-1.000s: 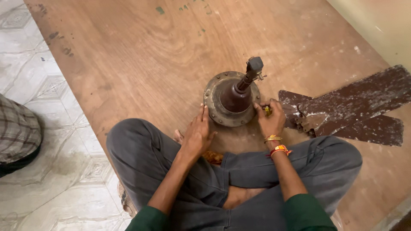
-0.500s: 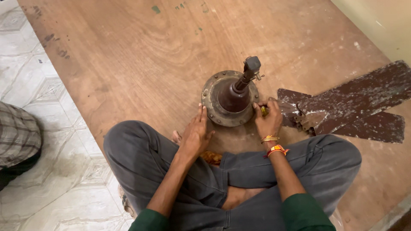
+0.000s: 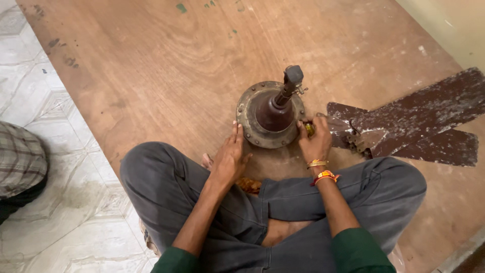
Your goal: The person sits on the floor and uses a screwdriver to tighten screws on the central hub of a ceiling fan. The fan blades are detached and lying on the floor nearby. The person works methodically around the hub, securing each screw.
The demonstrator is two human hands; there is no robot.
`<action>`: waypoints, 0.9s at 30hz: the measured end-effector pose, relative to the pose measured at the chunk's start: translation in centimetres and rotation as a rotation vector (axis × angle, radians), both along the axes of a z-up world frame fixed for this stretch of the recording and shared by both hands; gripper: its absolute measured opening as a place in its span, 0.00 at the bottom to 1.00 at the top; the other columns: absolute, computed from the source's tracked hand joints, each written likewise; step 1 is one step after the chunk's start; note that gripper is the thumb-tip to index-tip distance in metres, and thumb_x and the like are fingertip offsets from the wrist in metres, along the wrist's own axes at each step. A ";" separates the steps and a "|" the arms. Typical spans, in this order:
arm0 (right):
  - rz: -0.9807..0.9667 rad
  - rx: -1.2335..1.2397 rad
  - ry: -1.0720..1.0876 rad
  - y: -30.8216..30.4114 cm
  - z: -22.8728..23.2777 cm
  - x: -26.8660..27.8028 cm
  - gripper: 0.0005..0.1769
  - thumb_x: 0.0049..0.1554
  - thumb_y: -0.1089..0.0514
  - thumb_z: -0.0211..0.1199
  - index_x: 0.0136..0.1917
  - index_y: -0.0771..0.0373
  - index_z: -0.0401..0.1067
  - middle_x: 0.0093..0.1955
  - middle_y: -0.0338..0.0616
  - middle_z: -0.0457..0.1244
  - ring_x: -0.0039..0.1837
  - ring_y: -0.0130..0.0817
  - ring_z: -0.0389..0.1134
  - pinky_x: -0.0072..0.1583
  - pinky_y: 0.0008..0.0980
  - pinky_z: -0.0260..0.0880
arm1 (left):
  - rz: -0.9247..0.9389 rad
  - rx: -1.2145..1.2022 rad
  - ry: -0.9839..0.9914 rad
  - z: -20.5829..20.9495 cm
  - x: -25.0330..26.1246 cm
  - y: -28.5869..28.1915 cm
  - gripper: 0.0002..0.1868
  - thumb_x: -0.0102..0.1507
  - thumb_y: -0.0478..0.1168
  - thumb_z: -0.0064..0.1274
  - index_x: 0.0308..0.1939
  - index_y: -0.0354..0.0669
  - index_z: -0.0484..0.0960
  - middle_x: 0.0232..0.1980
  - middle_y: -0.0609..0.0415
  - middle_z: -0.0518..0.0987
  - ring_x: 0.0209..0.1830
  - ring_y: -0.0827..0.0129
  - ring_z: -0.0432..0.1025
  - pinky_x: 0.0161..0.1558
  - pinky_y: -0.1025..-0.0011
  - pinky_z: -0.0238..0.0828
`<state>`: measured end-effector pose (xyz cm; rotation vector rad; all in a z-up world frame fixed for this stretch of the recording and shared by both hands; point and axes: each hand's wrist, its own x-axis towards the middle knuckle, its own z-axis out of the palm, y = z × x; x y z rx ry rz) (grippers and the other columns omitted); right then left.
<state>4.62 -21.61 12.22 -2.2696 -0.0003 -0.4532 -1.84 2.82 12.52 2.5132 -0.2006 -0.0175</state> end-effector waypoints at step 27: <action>-0.006 -0.057 -0.030 -0.7 -1.4 0.2 0.12 0.61 0.57 0.71 0.49 0.64 0.71 0.53 0.53 0.64 0.54 0.53 0.68 0.53 0.45 0.68 | 0.019 -0.043 0.070 0.0 0.2 0.0 0.50 0.55 0.35 0.64 0.75 0.24 0.51 0.79 0.30 0.52 0.70 0.39 0.62 0.66 0.57 0.62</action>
